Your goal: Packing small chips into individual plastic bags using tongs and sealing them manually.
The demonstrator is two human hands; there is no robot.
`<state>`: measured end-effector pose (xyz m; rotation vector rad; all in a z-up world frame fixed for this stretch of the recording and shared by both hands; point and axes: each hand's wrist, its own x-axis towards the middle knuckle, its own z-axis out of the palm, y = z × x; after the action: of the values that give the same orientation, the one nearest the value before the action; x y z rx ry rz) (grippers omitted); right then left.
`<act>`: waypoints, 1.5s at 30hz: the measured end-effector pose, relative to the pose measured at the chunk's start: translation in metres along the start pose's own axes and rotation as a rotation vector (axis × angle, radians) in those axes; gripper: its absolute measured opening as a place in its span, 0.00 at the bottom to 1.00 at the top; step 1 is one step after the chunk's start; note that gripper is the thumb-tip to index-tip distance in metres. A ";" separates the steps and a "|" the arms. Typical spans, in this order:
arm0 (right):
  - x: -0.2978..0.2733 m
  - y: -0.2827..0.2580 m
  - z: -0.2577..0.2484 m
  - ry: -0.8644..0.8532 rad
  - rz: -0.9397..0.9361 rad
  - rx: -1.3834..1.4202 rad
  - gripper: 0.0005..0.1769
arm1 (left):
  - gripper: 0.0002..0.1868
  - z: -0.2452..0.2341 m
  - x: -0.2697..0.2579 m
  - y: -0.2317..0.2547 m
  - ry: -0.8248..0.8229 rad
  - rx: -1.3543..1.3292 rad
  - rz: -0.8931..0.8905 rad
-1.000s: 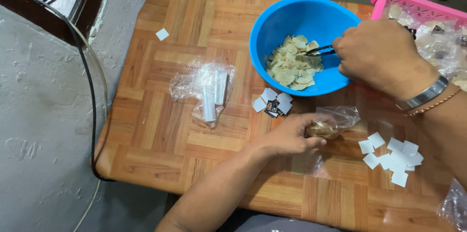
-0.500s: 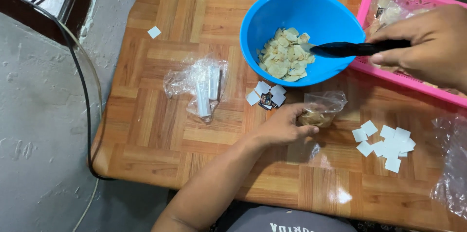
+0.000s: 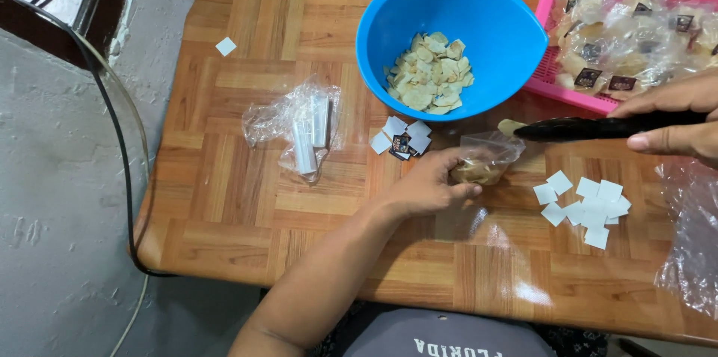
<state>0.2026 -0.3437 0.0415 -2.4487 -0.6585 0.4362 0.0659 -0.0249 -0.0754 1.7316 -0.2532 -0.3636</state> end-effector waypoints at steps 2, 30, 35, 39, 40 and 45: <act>0.001 0.001 0.000 0.003 -0.022 -0.015 0.27 | 0.27 0.000 -0.002 0.002 -0.020 -0.039 -0.008; 0.033 -0.129 0.006 -0.383 0.319 -0.944 0.21 | 0.25 -0.001 -0.004 0.013 -0.037 0.003 -0.017; 0.030 -0.087 0.000 -0.206 0.238 -0.668 0.31 | 0.23 0.001 -0.001 -0.004 -0.023 -0.002 0.059; 0.033 -0.022 -0.016 -0.121 -0.019 -0.304 0.35 | 0.27 0.003 0.001 -0.012 -0.017 0.009 0.072; 0.039 -0.023 -0.022 -0.120 -0.023 -0.308 0.35 | 0.27 0.003 0.003 -0.012 -0.012 0.009 0.076; 0.059 -0.011 -0.019 0.090 -0.185 -0.092 0.38 | 0.28 0.002 0.004 -0.012 -0.015 0.015 0.067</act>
<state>0.2560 -0.3120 0.0531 -2.4486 -0.8740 0.2254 0.0683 -0.0256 -0.0880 1.7316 -0.3248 -0.3268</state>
